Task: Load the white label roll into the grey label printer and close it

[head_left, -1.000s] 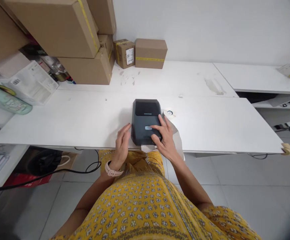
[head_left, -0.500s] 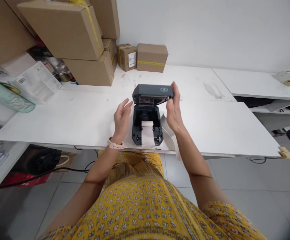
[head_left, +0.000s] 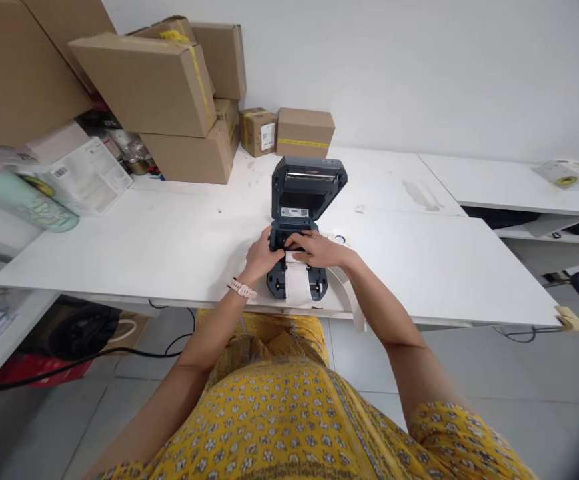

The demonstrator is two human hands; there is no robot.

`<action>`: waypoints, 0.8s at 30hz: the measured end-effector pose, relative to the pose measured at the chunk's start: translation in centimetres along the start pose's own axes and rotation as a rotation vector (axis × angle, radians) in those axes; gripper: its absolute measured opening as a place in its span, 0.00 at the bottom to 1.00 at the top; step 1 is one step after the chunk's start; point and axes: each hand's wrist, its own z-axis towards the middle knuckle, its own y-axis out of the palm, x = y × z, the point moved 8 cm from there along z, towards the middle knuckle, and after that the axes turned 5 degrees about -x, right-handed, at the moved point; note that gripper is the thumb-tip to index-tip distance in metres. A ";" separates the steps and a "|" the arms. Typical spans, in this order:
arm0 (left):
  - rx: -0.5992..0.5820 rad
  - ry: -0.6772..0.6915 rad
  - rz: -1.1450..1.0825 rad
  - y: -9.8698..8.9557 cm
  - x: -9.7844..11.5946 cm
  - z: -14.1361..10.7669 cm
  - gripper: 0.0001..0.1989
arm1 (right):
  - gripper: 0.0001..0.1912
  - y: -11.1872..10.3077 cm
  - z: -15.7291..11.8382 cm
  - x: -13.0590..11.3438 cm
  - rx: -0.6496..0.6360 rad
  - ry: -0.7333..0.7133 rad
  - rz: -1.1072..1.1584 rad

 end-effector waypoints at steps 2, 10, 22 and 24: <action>-0.020 -0.011 0.097 -0.2 0.6 0.0 0.42 | 0.18 0.7 0.7 0.5 -0.121 -0.027 0.002; -0.055 0.024 0.174 -0.4 1.2 -0.3 0.45 | 0.26 0.5 2.5 1.0 -0.294 -0.079 0.124; -0.154 0.123 0.323 -0.2 2.0 -0.2 0.47 | 0.30 -2.6 2.8 0.5 -0.361 -0.208 0.315; -0.168 0.158 0.354 -0.1 2.1 -0.1 0.47 | 0.31 -2.7 2.6 0.0 -0.390 -0.233 0.335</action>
